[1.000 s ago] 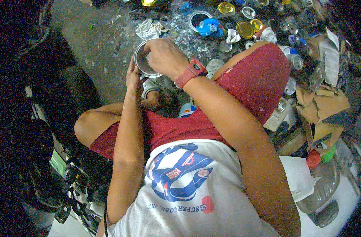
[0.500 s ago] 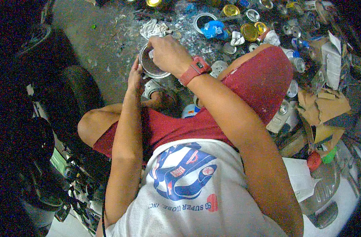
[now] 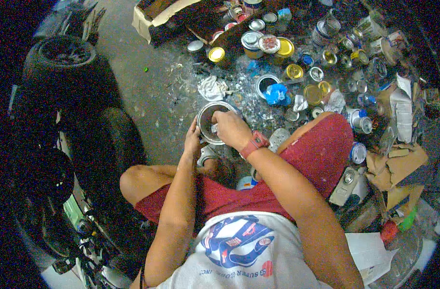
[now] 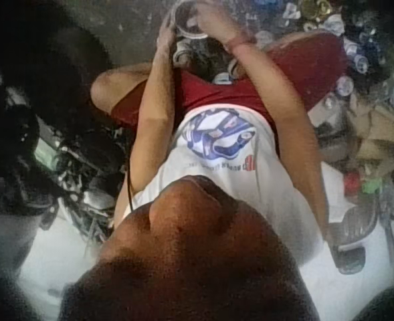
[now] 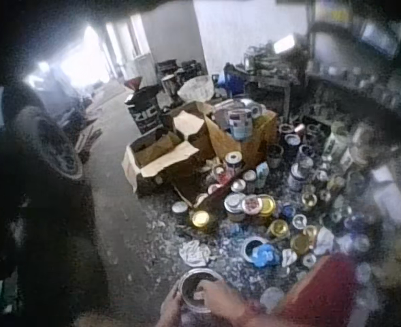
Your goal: The person sits on the floor and uses a metal spatula to scrape and mix a dark paste inside a small metal can. They repeatedly scrape the sides and bottom of the can to blend the contents.
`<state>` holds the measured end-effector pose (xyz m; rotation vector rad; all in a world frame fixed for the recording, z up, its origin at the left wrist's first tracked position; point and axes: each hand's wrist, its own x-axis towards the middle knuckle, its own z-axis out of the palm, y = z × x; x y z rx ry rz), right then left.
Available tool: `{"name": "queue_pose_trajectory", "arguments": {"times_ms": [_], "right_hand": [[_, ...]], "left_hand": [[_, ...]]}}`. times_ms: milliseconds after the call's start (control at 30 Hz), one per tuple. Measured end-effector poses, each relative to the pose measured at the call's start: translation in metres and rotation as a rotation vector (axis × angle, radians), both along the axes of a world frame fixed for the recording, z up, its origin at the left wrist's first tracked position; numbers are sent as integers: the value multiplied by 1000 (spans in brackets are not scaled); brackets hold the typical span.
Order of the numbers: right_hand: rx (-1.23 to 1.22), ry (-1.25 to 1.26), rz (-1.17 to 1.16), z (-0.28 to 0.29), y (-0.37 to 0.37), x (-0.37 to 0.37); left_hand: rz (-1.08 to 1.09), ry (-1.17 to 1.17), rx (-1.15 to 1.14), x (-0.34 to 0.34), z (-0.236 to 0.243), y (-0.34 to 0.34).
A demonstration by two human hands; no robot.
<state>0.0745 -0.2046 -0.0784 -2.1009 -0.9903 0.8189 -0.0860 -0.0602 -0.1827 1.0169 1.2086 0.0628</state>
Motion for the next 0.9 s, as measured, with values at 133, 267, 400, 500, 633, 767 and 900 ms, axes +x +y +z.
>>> {"name": "queue_pose_trajectory", "arguments": {"times_ms": [133, 267, 400, 500, 633, 767, 900], "right_hand": [[56, -65, -5, -94, -12, -13], [26, -201, 24, -30, -8, -9], [74, -179, 91, -37, -22, -12], [65, -21, -74, -58, -21, -2], [74, -69, -82, -61, -24, 14], [44, -121, -125, -56, -16, 8], [138, -279, -47, -43, -9, 7]], "left_hand": [[-84, -116, 47, 10, -22, 3], [-96, -52, 131, 0, -25, 1], [14, -140, 30, 2, -27, -2], [173, -161, -47, 8, -16, -17], [224, -224, -192, -12, -24, -41], [170, -439, -187, -1, -42, -40], [255, -401, -95, 7, -69, -36]]}}
